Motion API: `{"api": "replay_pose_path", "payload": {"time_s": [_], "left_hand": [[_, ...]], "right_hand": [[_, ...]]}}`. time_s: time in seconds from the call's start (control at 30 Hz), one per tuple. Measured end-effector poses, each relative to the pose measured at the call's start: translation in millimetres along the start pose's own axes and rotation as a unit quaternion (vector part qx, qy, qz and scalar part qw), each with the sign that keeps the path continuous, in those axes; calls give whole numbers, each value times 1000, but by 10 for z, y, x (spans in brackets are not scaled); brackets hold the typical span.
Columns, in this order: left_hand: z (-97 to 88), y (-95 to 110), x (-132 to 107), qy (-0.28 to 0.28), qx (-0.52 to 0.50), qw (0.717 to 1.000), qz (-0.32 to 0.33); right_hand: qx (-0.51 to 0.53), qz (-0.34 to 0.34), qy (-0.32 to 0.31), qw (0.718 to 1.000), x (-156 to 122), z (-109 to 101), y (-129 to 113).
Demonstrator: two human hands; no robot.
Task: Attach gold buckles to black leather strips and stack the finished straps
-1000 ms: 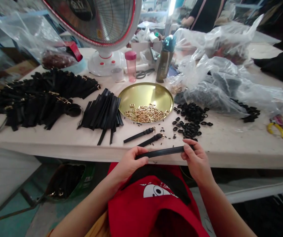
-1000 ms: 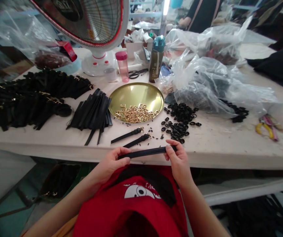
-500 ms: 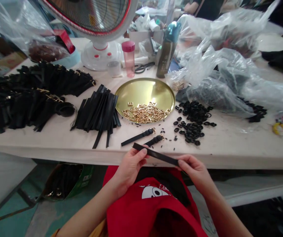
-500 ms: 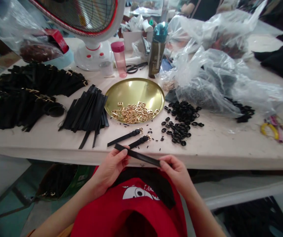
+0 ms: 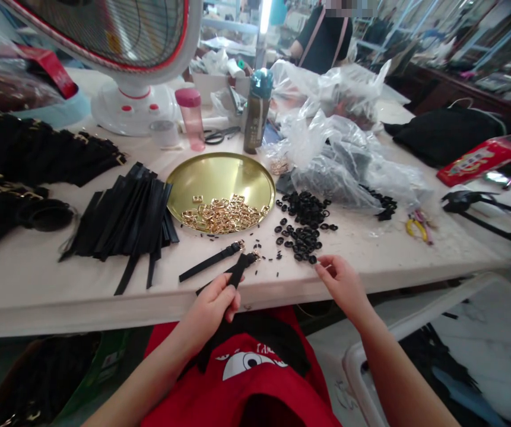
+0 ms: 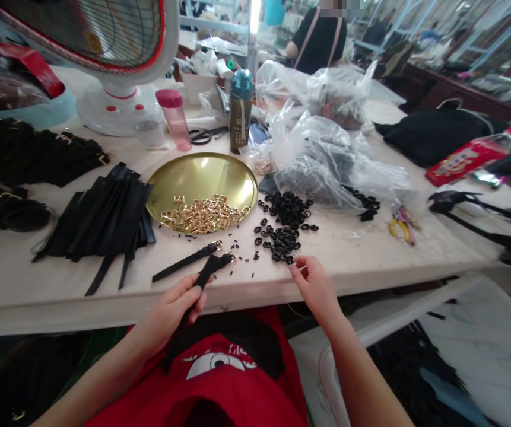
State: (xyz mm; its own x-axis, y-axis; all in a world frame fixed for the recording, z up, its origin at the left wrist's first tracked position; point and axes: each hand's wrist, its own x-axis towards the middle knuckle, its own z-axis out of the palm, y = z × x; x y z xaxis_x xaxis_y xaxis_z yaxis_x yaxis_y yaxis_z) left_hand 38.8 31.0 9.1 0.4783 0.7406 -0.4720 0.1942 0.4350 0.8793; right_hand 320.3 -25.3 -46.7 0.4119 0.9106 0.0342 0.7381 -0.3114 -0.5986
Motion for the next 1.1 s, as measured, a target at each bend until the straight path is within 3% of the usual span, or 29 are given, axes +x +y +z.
{"api": "replay_pose_path", "payload": {"time_s": [0.2,0.37,0.47,0.57,0.63,0.73,0.8,0.83,0.93,1.1], "left_hand": [[130,-64,-88,-110,-97,982,-117],[107,-2,-184,-142,-183,963,-138],[114,-6,-227,-159,-192,959,-133],[142,-7,-258,-174,-181,961,-114],[169,11,-265,-176,-153,968,-96],[199,42,-248,-156,-26,987,-37],[196,44,-225,-111,101,989,18],[187,39,-215,-81,162,983,43],[136,13,-203,-20,275,957,94],[58,-13,-211,2,328,937,119]], "right_hand": [[-103,-82,-57,990,146,72,118],[-145,-106,-13,984,129,70,146],[-75,-90,24,993,38,55,61],[129,-8,8,992,-155,88,-189],[302,59,-57,950,-302,148,-422],[523,148,-149,826,-452,260,-756],[606,193,-182,750,-487,317,-910],[628,209,-189,726,-490,335,-961],[649,230,-192,700,-478,368,-1025],[630,223,-190,719,-477,427,-984]]}}
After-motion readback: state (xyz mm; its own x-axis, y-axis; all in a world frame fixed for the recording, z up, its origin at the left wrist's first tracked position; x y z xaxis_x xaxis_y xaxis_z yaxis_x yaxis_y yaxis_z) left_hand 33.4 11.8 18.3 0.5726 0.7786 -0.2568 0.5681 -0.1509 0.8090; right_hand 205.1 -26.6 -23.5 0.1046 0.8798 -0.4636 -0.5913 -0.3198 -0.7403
